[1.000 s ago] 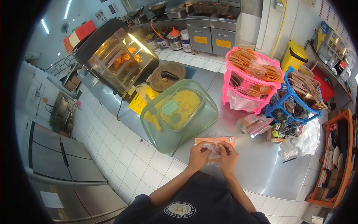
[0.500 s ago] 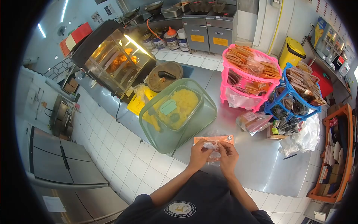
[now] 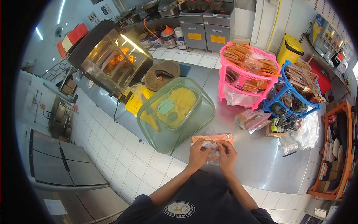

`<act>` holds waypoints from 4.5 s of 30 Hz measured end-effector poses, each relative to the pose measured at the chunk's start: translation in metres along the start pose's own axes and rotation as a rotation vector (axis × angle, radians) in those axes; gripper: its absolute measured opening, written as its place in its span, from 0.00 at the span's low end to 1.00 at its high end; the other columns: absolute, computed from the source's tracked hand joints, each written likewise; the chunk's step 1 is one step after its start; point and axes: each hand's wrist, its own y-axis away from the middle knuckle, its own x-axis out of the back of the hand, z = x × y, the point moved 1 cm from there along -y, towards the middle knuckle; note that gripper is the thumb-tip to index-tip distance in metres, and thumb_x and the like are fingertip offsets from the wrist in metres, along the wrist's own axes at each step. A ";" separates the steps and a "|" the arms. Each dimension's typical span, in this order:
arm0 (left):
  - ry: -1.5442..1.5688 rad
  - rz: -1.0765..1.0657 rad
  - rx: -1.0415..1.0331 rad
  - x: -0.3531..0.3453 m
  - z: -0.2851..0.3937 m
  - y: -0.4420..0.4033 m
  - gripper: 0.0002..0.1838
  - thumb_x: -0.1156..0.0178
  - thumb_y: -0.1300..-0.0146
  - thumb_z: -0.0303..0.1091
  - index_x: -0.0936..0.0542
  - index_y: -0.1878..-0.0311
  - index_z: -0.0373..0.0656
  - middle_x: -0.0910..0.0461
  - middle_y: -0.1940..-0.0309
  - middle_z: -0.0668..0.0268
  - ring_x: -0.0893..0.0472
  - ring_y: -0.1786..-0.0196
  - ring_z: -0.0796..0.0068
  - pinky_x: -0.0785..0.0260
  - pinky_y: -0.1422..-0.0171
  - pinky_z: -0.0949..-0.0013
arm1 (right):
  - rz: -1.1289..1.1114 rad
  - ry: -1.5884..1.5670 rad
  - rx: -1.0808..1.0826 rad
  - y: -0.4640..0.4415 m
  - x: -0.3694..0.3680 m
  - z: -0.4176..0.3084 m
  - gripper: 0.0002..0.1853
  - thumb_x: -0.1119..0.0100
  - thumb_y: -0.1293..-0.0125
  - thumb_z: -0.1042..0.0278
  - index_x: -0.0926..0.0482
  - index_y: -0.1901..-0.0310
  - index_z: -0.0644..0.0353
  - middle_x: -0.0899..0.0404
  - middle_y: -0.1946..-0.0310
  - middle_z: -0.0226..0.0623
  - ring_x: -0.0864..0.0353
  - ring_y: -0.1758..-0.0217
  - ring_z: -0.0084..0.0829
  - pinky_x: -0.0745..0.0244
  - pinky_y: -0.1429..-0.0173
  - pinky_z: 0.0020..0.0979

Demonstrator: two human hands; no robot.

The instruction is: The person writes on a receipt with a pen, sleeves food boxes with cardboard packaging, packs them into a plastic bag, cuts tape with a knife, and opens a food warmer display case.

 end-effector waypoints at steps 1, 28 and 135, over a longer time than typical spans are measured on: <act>0.022 0.001 0.020 -0.001 -0.001 0.000 0.12 0.38 0.39 0.17 0.17 0.52 0.33 0.19 0.57 0.65 0.15 0.54 0.75 0.22 0.49 0.73 | -0.008 0.001 0.004 0.000 0.000 0.000 0.07 0.40 0.29 0.78 0.19 0.53 0.70 0.18 0.60 0.34 0.16 0.62 0.23 0.19 0.56 0.23; -0.009 0.021 -0.011 -0.002 -0.009 0.002 0.10 0.41 0.38 0.17 0.18 0.54 0.35 0.18 0.56 0.64 0.17 0.55 0.78 0.23 0.54 0.73 | -0.037 -0.002 0.003 -0.001 0.002 0.001 0.06 0.42 0.27 0.76 0.21 0.53 0.68 0.18 0.62 0.34 0.17 0.62 0.22 0.22 0.55 0.24; -0.199 -0.476 -0.417 0.048 -0.002 -0.021 0.17 0.38 0.48 0.19 0.18 0.53 0.38 0.16 0.57 0.59 0.15 0.53 0.62 0.24 0.49 0.67 | -0.117 0.936 0.097 0.012 -0.013 -0.023 0.11 0.37 0.39 0.64 0.17 0.64 0.64 0.16 0.69 0.44 0.15 0.63 0.44 0.22 0.57 0.41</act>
